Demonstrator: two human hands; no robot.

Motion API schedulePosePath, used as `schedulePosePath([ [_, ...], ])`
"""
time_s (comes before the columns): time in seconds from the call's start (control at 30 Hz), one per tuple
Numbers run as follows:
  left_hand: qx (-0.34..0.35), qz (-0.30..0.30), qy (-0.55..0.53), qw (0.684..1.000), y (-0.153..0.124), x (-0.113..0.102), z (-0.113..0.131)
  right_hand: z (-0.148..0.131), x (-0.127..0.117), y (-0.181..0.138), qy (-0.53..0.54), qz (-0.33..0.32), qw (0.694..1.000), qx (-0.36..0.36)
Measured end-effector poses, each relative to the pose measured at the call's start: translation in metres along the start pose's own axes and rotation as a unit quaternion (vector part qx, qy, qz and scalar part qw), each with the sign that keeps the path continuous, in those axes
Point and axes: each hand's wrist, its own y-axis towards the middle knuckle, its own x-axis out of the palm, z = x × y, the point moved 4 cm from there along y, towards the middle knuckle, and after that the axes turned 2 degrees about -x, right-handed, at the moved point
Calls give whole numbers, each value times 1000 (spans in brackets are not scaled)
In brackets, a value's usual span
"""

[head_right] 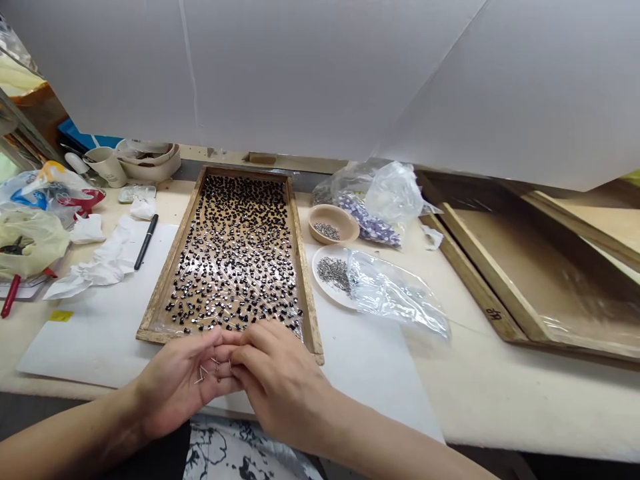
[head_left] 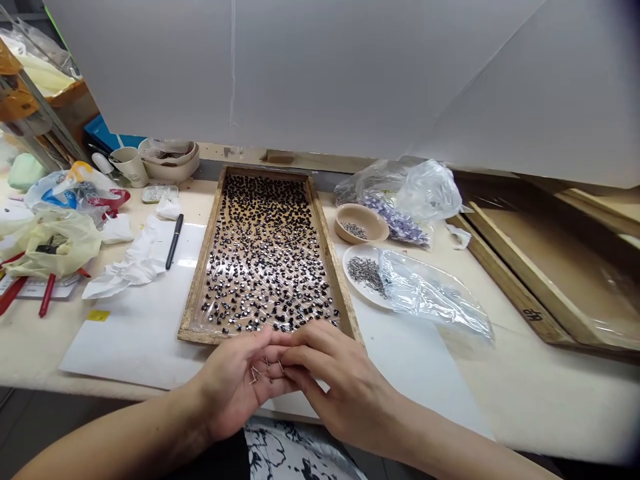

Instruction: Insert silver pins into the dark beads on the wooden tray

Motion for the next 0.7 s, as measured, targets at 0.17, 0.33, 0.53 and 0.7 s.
schedulePosePath([
  [0.17,-21,-24,74,997,0,4,-5,4,-7,-2,-8,4,1000,30],
  [0.33,-61,6,144,988,1,1,-8,2,-15,-3,-36,35,999,16],
  [0.53,-48,-10,145,988,5,-1,-8,3,-19,-3,39,21,998,49],
  [0.7,-42,-4,149,988,6,-3,-8,4,-19,-3,62,-13,995,78],
])
